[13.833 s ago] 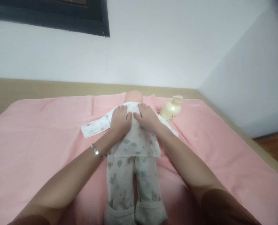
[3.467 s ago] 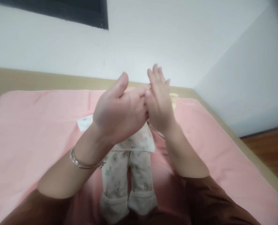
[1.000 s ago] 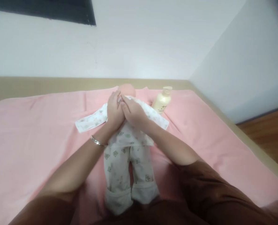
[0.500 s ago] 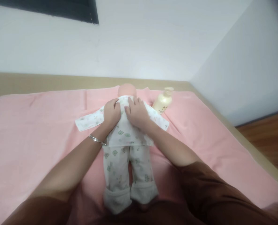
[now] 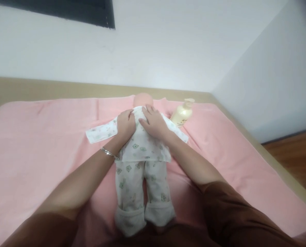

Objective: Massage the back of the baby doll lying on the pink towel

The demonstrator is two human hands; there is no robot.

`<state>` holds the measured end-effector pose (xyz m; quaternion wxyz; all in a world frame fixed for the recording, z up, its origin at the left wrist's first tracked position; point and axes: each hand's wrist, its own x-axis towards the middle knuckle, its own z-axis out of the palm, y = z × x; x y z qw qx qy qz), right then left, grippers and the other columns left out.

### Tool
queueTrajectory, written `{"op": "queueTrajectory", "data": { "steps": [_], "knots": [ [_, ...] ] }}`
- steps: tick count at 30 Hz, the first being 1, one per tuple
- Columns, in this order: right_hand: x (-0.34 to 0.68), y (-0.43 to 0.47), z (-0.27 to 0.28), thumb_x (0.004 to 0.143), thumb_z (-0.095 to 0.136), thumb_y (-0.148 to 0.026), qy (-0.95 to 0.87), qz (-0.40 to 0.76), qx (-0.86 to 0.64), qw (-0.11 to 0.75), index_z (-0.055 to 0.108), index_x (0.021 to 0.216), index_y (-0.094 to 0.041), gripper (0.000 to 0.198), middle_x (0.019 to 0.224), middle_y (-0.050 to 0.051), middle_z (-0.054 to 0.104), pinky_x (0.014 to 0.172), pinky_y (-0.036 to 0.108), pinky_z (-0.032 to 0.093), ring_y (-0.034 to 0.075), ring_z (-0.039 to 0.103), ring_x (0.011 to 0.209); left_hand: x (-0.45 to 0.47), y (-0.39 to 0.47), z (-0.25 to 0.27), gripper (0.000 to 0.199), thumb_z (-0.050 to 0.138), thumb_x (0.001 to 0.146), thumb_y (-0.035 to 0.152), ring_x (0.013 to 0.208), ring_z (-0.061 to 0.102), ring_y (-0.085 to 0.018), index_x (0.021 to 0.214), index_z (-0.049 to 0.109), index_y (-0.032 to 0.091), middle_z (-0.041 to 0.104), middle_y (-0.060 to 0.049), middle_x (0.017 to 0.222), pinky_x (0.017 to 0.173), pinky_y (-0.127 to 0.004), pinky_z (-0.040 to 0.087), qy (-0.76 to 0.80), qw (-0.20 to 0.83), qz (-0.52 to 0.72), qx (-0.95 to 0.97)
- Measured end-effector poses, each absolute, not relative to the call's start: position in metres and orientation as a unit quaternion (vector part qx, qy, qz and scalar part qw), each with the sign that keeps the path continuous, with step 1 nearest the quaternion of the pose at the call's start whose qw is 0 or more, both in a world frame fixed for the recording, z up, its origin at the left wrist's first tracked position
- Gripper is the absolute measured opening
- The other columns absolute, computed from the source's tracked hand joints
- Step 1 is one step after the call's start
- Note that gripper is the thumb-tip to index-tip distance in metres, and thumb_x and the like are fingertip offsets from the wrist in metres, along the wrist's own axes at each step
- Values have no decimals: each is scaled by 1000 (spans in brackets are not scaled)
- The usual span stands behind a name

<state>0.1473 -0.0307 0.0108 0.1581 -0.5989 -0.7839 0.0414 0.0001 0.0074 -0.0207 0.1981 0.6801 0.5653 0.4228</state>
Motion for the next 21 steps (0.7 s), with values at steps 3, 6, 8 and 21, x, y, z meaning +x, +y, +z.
{"op": "queueTrajectory", "data": {
  "steps": [3,6,8,21],
  "knots": [
    [129,-59,8,104,34,-31,-785,-17,-597,163,36,154,4,60,161,28,30,123,60,24,43,26,151,0,6,-19,40,37,89,30,107,67,-27,101,73,18,75,-11,112,100,-41,51,565,207,427,675],
    [121,-72,10,101,33,-24,-831,-23,-536,146,40,153,-1,57,162,21,34,124,63,19,42,24,152,0,6,-19,40,37,89,32,103,68,-27,99,73,17,76,-11,109,98,-40,52,564,213,431,672],
    [127,-61,12,98,32,-18,-841,17,-523,135,43,152,-6,56,162,15,37,124,62,20,37,27,152,0,7,-19,40,37,89,31,102,68,-27,99,72,17,76,-12,108,99,-42,51,565,204,428,676],
    [138,-42,23,102,40,-40,-710,33,-688,143,58,119,-3,44,116,24,65,100,47,45,38,59,113,5,4,-17,39,39,93,31,130,56,-32,120,65,18,68,-13,130,126,-64,13,584,178,370,700]
  ]
}}
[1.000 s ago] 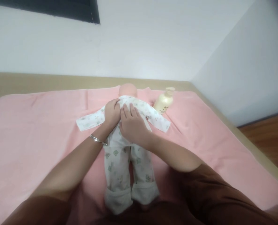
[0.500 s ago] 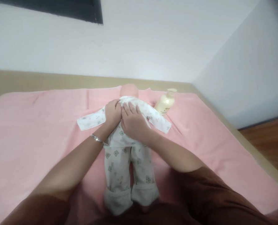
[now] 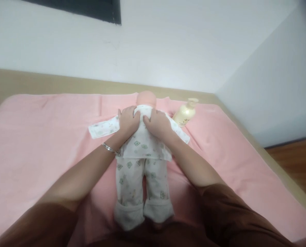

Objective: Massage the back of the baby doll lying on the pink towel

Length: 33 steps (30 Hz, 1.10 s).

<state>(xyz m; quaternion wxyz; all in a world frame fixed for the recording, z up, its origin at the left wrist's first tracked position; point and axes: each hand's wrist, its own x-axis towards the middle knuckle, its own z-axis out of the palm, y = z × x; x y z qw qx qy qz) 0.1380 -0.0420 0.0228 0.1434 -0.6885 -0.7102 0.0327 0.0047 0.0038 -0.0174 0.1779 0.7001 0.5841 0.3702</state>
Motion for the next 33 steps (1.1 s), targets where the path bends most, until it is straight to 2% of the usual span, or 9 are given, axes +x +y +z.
{"op": "queueTrajectory", "data": {
  "steps": [7,11,14,16,21,24,27,30,33],
  "knots": [
    [135,-44,17,103,42,-38,-709,-21,-690,144,57,119,0,45,114,26,62,96,45,46,37,58,111,4,4,-16,35,43,93,31,129,56,-31,119,65,21,68,-11,129,127,-65,12,586,177,363,703],
    [135,-46,16,103,41,-40,-700,-18,-698,148,59,118,-2,45,110,23,62,93,45,46,36,58,106,6,-4,-12,38,32,96,23,117,60,-30,112,65,13,70,-15,117,123,-56,29,536,98,320,775],
    [137,-45,15,103,38,-39,-703,-10,-693,160,60,118,-3,44,111,23,61,93,45,46,36,58,106,10,-11,-9,37,29,95,15,110,61,-32,107,64,10,68,-18,112,108,-50,44,502,34,283,817],
    [140,-42,13,102,38,-38,-711,-5,-683,167,60,117,-4,43,112,22,60,94,46,46,36,57,107,12,-14,-9,35,31,93,13,106,61,-32,106,63,9,67,-19,110,100,-47,48,500,13,267,824],
    [153,-31,13,99,43,-41,-722,58,-662,191,61,116,-12,38,115,19,63,94,46,47,35,58,110,17,-22,-10,38,30,95,13,114,59,-33,115,62,7,65,-22,117,105,-48,46,496,18,292,818],
    [159,-26,15,100,41,-43,-715,96,-662,204,60,112,-16,35,113,17,68,90,44,48,34,61,106,24,-34,-11,41,31,96,14,132,52,-36,125,59,3,58,-26,137,115,-53,38,484,9,308,819],
    [159,-27,18,102,37,-43,-717,83,-665,193,60,110,-15,36,114,17,68,92,45,47,34,61,105,26,-38,-11,44,33,97,17,144,41,-39,133,55,3,49,-24,150,122,-57,30,499,23,303,812],
    [152,-34,21,103,33,-38,-724,50,-671,152,59,115,-11,39,119,21,66,96,46,45,36,60,111,18,-23,-11,46,34,98,24,141,45,-39,136,53,7,54,-21,146,119,-60,33,534,75,297,788],
    [142,-46,26,103,33,-34,-729,36,-673,119,57,117,-8,39,119,22,65,96,45,46,35,60,113,5,-1,-10,41,37,97,32,124,59,-33,123,63,12,67,-17,129,112,-50,43,533,141,303,777]
  ]
}}
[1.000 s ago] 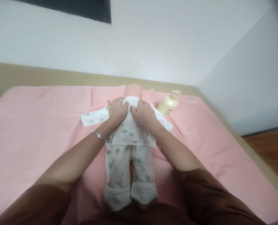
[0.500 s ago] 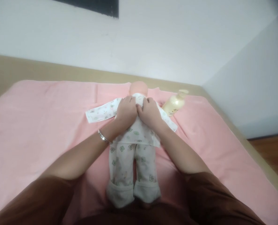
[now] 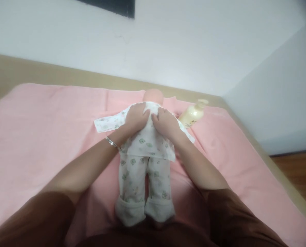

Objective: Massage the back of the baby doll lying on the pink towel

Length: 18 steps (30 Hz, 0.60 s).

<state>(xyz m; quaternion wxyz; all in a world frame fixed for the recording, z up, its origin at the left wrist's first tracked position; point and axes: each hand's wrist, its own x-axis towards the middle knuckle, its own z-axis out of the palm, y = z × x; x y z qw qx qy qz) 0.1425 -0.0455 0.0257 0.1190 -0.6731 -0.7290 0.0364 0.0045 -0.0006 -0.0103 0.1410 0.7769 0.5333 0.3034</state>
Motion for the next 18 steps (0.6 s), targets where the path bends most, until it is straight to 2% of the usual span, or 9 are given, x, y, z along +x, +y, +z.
{"op": "queueTrajectory", "data": {
  "steps": [3,5,9,13,18],
  "knots": [
    [138,-52,30,102,33,-27,-745,22,-658,109,58,114,-8,33,117,22,66,94,43,48,34,60,114,-4,12,-8,38,39,96,37,109,64,-30,107,68,16,72,-14,116,102,-44,49,534,181,304,768],
    [140,-51,32,102,33,-26,-745,30,-657,107,59,111,-10,32,114,21,68,92,42,48,34,61,111,-3,10,-5,36,37,97,34,103,64,-30,101,67,14,71,-15,109,100,-46,49,540,162,288,774],
    [151,-38,32,103,31,-37,-722,81,-677,113,60,111,-13,38,119,20,68,92,42,49,33,63,109,5,-5,-3,34,33,98,25,108,62,-33,102,64,11,67,-19,109,103,-48,48,549,79,249,794],
    [159,-29,29,103,30,-43,-717,95,-681,116,58,119,-10,47,128,22,64,98,44,46,35,60,116,13,-19,-5,28,36,94,13,109,61,-29,98,63,14,66,-16,109,105,-45,48,510,19,239,826],
    [161,-37,45,102,32,-42,-742,128,-654,68,57,120,-14,41,124,17,67,90,41,47,33,64,107,13,-18,-7,23,40,90,10,109,60,-28,91,62,16,65,-13,104,106,-44,47,501,22,226,835]
  ]
}}
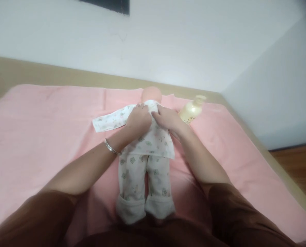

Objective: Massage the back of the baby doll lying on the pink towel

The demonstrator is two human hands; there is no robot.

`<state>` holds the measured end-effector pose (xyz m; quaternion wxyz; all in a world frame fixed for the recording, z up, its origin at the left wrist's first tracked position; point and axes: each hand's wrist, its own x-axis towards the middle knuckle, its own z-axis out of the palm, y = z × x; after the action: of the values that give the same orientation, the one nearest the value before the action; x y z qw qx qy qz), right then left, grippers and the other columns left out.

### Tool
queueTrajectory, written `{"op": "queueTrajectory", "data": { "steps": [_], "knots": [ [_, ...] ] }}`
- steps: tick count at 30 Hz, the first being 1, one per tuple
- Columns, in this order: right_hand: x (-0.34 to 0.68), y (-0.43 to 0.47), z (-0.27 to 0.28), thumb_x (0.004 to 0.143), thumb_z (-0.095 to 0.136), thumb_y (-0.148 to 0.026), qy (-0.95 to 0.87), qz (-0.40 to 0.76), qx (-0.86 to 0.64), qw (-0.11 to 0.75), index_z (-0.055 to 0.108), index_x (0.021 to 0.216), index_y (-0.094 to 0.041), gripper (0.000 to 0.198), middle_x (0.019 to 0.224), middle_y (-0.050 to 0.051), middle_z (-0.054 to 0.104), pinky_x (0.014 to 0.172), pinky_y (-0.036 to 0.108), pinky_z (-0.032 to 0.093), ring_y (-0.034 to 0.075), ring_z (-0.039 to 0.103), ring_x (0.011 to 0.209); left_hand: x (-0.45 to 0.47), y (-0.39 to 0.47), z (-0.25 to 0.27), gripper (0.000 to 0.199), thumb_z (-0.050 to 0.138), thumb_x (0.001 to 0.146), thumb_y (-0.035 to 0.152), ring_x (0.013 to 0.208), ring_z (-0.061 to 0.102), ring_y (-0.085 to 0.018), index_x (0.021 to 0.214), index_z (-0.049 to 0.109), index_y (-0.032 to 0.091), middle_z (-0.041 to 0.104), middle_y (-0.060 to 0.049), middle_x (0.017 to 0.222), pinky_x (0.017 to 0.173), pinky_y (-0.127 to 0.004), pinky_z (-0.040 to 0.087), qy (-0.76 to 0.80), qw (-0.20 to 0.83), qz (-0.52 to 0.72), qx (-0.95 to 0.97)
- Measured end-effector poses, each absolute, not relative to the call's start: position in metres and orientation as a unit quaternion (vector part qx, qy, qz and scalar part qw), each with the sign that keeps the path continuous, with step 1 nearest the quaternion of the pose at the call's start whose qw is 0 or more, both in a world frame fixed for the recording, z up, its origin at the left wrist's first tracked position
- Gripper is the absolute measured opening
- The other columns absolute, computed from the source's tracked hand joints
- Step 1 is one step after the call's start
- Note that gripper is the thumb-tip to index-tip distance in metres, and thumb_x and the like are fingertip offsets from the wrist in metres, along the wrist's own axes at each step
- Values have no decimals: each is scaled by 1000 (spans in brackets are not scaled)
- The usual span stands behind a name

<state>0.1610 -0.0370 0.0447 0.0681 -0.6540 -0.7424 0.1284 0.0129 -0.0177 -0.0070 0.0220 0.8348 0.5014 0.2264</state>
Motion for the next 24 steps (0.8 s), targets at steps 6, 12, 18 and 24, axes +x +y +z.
{"op": "queueTrajectory", "data": {
  "steps": [6,12,18,24],
  "knots": [
    [150,-58,59,102,32,-30,-755,67,-652,12,58,106,-15,30,105,14,70,73,35,43,29,66,92,8,-6,4,34,35,96,27,116,58,-34,110,60,9,65,-19,118,105,-48,46,573,116,184,790],
    [153,-39,43,105,24,-36,-730,86,-675,57,64,105,-13,46,109,17,71,82,37,46,32,66,104,11,-5,-1,38,38,95,33,113,59,-34,111,61,8,67,-19,117,107,-48,44,574,103,234,778],
    [151,-26,29,106,25,-39,-719,42,-689,75,64,117,-4,54,117,23,69,95,42,46,36,65,111,11,-2,-8,41,39,95,34,117,57,-34,118,61,8,66,-19,121,108,-49,43,571,102,247,776],
    [148,-31,32,107,26,-38,-714,45,-695,71,63,119,-4,52,119,22,68,97,42,46,35,65,112,12,-2,-7,44,39,96,33,122,56,-34,123,60,6,65,-20,124,111,-49,42,576,108,241,773]
  ]
}}
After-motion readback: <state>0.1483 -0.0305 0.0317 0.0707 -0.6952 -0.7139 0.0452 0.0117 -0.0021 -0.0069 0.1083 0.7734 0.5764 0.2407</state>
